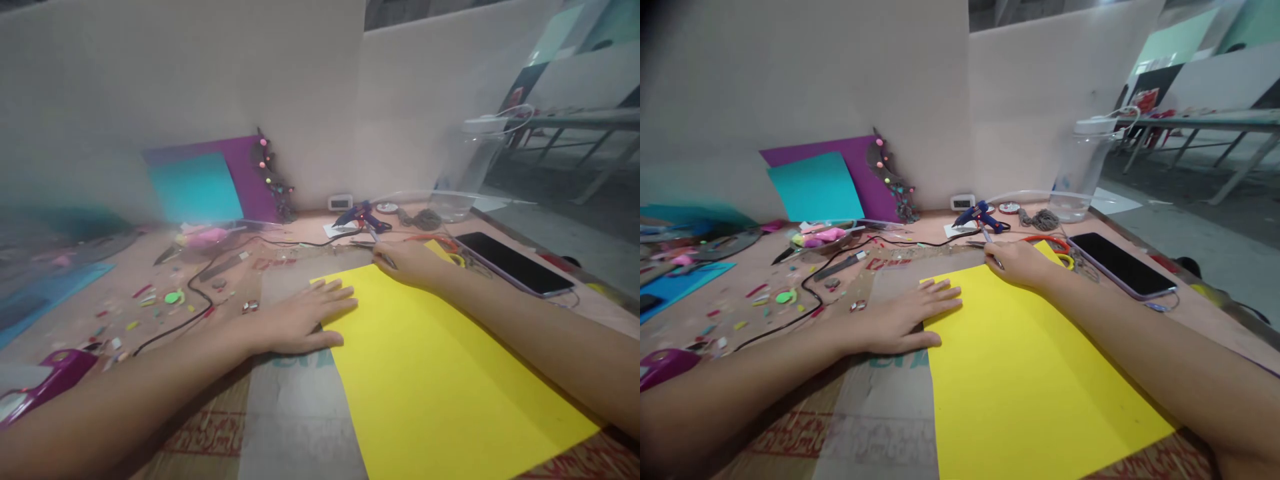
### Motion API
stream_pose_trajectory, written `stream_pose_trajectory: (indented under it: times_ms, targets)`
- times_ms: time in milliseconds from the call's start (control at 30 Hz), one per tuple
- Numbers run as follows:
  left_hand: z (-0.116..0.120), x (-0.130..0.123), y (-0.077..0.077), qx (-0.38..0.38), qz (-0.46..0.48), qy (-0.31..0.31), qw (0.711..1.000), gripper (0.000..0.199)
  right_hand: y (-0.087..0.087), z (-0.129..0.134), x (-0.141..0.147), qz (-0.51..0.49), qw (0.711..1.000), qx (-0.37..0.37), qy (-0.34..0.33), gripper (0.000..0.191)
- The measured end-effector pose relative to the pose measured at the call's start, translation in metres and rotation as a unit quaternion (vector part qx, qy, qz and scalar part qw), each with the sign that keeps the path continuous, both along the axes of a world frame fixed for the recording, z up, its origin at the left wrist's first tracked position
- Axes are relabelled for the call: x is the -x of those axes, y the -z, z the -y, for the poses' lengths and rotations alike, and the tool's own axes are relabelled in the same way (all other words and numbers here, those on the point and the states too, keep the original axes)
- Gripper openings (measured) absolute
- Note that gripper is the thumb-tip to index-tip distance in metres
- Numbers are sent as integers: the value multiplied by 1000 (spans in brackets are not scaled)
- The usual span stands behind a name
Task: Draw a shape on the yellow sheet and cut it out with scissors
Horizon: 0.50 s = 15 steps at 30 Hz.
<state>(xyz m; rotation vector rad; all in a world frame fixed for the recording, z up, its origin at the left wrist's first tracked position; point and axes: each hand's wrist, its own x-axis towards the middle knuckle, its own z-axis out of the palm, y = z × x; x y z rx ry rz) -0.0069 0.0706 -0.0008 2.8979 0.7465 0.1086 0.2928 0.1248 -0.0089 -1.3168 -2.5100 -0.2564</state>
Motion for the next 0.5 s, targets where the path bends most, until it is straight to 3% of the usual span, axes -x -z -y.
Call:
stream_pose_trajectory:
  times_ms: [33, 133, 200, 333, 400, 500]
  targets:
    - [-3, -4, 6, 6, 10, -20, 1000, 60, 1, 0, -1, -1, 1000, -4, 1, 20]
    - [-25, -4, 21, -10, 47, -161, 986, 56, 4, -3, -5, -5, 1000, -21, -6, 20]
    - [-37, 1, 25, -30, 86, -205, 974, 52, 5, -5, -9, -8, 999, -34, -13, 20]
    - [-37, 5, 25, -73, 165, -134, 975, 34, 3, -7, -14, -11, 999, -50, 1, 19]
    - [-34, 5, 25, -63, 180, -87, 978, 26, 1, -6, -14, -8, 999, -50, 15, 19]
    - [-34, 4, 26, -38, 195, -73, 977, 21, 1, -4, -13, 7, 999, -43, 22, 21]
